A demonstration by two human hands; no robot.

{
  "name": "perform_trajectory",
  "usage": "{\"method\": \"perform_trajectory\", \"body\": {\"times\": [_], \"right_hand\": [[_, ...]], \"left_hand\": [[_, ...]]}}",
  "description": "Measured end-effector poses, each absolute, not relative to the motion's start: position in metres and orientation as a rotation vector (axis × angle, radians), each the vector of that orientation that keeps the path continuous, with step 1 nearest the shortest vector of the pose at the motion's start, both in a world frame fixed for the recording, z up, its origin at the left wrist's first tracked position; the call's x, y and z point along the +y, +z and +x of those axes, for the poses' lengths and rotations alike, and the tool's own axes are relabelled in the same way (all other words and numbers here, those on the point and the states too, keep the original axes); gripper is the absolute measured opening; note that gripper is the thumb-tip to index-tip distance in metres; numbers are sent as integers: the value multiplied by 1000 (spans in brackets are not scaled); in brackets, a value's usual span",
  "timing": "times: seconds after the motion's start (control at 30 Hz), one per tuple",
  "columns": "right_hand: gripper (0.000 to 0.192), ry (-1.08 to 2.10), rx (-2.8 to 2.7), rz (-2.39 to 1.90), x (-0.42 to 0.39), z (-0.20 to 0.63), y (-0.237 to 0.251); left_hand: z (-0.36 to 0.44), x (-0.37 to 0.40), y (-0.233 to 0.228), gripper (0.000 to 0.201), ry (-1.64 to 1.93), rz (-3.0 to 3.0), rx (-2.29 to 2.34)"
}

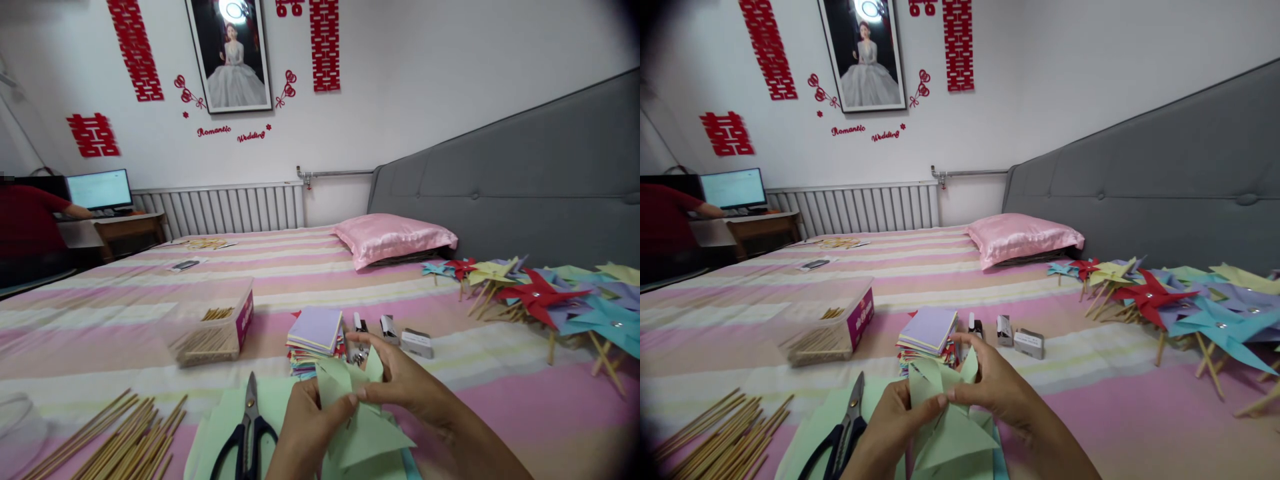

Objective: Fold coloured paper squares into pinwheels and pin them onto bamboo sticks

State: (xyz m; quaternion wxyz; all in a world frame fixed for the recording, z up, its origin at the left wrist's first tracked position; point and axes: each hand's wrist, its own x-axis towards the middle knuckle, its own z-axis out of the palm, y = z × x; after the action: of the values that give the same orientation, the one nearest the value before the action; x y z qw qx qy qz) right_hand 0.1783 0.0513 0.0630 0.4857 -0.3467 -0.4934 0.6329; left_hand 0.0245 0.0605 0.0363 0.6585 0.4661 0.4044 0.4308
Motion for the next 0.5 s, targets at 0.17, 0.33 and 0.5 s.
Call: {"method": "perform_trajectory", "body": {"times": [0.17, 0.33, 0.5], "right_hand": [[80, 1454, -1236, -782, 55, 174, 59], [87, 1420, -1208, -781, 57, 172, 56], [76, 1385, -1187, -836, 58, 175, 58]], "left_hand": [[26, 54, 49, 37, 1011, 1018, 846], [26, 47, 58, 28, 1100, 948, 877], [26, 45, 63, 24, 1158, 955, 924]]}}
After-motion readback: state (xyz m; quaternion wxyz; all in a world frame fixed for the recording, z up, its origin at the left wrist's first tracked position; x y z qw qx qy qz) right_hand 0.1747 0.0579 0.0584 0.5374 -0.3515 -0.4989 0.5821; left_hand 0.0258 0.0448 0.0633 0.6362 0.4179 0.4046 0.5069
